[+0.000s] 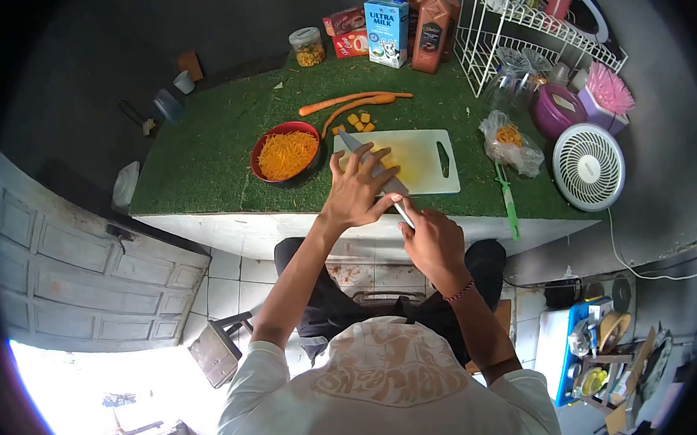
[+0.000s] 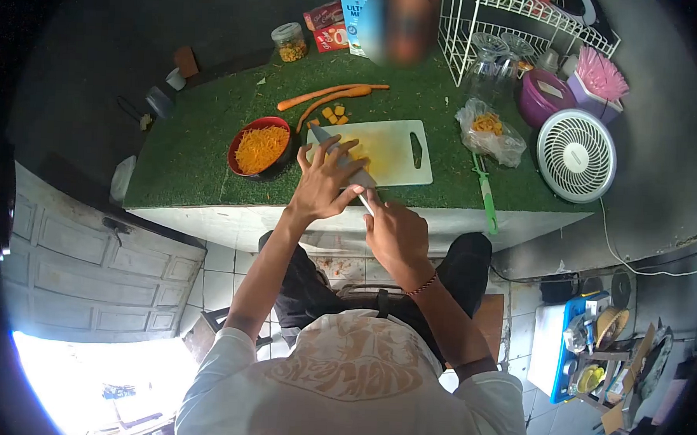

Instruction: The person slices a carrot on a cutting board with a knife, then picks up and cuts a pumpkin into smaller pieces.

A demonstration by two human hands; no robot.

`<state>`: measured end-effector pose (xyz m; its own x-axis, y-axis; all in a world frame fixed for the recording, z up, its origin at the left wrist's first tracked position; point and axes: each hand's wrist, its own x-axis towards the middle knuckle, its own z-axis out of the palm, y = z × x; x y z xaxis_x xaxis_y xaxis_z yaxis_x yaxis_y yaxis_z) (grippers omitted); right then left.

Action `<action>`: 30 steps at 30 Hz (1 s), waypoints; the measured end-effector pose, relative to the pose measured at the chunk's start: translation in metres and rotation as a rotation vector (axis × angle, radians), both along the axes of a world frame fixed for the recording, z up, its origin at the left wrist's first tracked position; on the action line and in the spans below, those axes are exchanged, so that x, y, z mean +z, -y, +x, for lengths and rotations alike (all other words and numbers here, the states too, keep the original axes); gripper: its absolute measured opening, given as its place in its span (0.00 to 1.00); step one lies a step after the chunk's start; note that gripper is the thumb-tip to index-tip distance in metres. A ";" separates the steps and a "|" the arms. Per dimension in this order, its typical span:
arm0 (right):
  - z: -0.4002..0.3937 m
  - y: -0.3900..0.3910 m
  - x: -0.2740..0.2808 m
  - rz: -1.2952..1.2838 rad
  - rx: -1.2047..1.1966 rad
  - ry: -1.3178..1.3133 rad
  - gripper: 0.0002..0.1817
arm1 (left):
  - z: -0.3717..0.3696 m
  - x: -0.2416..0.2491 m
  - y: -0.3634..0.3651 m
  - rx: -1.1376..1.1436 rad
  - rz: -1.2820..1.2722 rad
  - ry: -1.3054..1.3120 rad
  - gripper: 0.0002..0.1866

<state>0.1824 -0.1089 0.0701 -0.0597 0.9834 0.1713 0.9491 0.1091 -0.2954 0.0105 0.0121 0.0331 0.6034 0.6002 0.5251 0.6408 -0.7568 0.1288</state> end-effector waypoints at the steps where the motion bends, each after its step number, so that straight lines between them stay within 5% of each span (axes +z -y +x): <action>1: 0.000 0.000 0.000 0.004 -0.001 0.004 0.26 | 0.000 0.001 -0.002 0.014 0.018 0.018 0.32; 5: 0.001 0.001 0.000 0.022 -0.013 0.015 0.26 | -0.004 -0.007 -0.001 0.186 0.012 0.033 0.35; 25: 0.001 0.001 0.001 -0.012 -0.020 0.019 0.27 | 0.019 0.000 0.010 0.089 -0.015 0.069 0.31; 30: 0.018 0.000 -0.005 0.095 -0.016 -0.157 0.26 | 0.006 0.016 -0.003 0.050 0.044 0.242 0.13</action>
